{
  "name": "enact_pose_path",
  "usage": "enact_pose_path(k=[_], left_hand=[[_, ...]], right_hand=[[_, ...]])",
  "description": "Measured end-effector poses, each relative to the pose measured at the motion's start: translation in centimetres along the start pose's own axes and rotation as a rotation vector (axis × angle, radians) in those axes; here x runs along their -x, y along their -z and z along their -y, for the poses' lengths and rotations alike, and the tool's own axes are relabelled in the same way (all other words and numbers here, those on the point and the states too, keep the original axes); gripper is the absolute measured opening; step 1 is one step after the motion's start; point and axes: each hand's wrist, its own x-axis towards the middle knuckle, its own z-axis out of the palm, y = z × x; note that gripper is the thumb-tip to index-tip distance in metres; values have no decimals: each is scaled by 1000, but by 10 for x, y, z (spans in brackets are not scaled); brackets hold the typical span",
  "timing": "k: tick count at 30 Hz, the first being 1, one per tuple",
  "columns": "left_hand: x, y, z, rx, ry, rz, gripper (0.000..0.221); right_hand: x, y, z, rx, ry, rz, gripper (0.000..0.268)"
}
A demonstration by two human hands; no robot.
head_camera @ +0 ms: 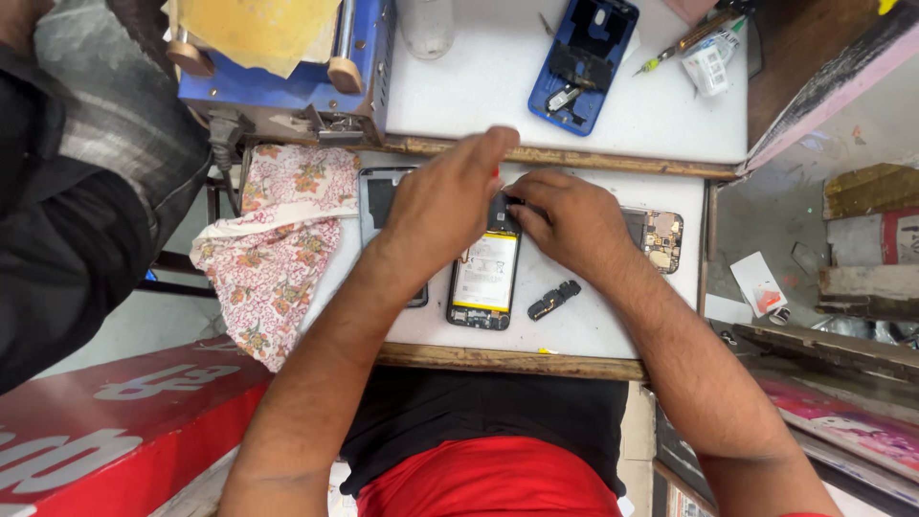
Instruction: The person disassembles a smartphone by removing the back cover and unscrewing internal components. They use a screwdriver to detach the motherboard and other parts, placing them on the workbench.
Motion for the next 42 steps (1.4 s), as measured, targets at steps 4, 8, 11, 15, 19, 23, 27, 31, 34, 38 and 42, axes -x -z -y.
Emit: enact_pose_path(k=[4, 8, 11, 15, 19, 23, 27, 31, 34, 38, 42], left_hand=[[1, -7, -3, -105, 99, 147, 35], [3, -2, 0, -61, -139, -143, 40], [3, -6, -1, -47, -83, 18, 31], [3, -6, -2, -53, -11, -30, 35], [7, -14, -5, -48, -57, -45, 33], [11, -9, -3, -78, 64, -46, 44], [10, -10, -1, 12, -18, 20, 36], [14, -10, 2, -57, -65, -161, 38], [13, -12, 6, -60, -133, -141, 42], [18, -19, 5, -150, 13, -183, 41], [24, -19, 6, -34, 21, -318, 43]], right_hand=[[8, -2, -1, -21, -33, 9, 21], [1, -3, 1, 59, 29, -60, 19], [7, -5, -1, 101, 48, -101, 19], [4, -8, 3, 114, 62, -148, 18], [7, -11, 1, 132, 29, -99, 14], [5, -12, 3, 124, 74, -131, 12], [5, -13, 1, 111, 71, -142, 13], [2, -12, 6, 121, 57, -128, 13], [4, -11, 6, 109, 38, -120, 13], [4, -13, 11, 107, 40, -139, 13], [0, -11, 11, 124, 18, -112, 16]])
